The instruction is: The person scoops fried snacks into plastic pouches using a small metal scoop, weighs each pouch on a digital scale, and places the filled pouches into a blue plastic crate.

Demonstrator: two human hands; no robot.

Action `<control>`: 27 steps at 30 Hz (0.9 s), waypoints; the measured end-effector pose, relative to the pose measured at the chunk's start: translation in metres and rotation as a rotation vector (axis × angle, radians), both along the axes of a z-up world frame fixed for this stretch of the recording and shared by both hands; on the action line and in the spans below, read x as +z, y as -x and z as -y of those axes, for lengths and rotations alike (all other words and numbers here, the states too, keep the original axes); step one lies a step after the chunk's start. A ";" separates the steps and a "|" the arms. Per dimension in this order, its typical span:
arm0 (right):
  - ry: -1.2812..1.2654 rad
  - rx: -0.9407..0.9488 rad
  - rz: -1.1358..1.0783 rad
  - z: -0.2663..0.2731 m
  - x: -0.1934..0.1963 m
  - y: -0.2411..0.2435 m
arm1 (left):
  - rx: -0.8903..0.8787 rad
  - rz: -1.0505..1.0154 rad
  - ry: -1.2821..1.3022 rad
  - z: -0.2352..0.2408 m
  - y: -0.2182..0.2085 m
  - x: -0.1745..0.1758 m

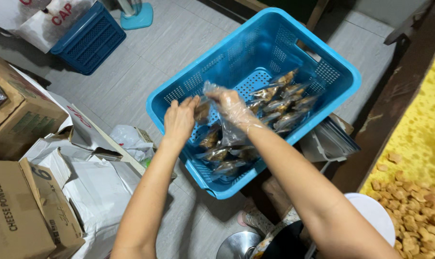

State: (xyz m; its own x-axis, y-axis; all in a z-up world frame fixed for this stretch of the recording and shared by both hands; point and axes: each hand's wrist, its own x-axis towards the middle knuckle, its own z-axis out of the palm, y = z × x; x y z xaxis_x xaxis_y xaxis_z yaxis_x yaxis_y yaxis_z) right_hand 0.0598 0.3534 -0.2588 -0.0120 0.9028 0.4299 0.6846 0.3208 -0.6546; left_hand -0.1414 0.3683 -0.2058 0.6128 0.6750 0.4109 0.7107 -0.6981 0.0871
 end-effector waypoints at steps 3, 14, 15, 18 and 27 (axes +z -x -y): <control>0.060 0.081 0.072 -0.003 -0.036 0.015 | 0.104 -0.191 0.225 -0.012 0.009 -0.044; 0.502 0.115 0.231 0.006 -0.073 0.028 | 0.207 -0.438 0.823 -0.051 0.013 -0.171; 0.412 0.111 0.227 0.008 -0.067 0.021 | 0.202 -0.438 0.823 -0.051 0.014 -0.173; 0.360 0.086 0.094 0.026 -0.028 -0.004 | 0.245 -0.464 0.855 -0.053 0.011 -0.172; 0.188 -0.292 -0.254 0.214 0.117 -0.174 | 0.073 -0.145 0.430 0.019 -0.063 -0.018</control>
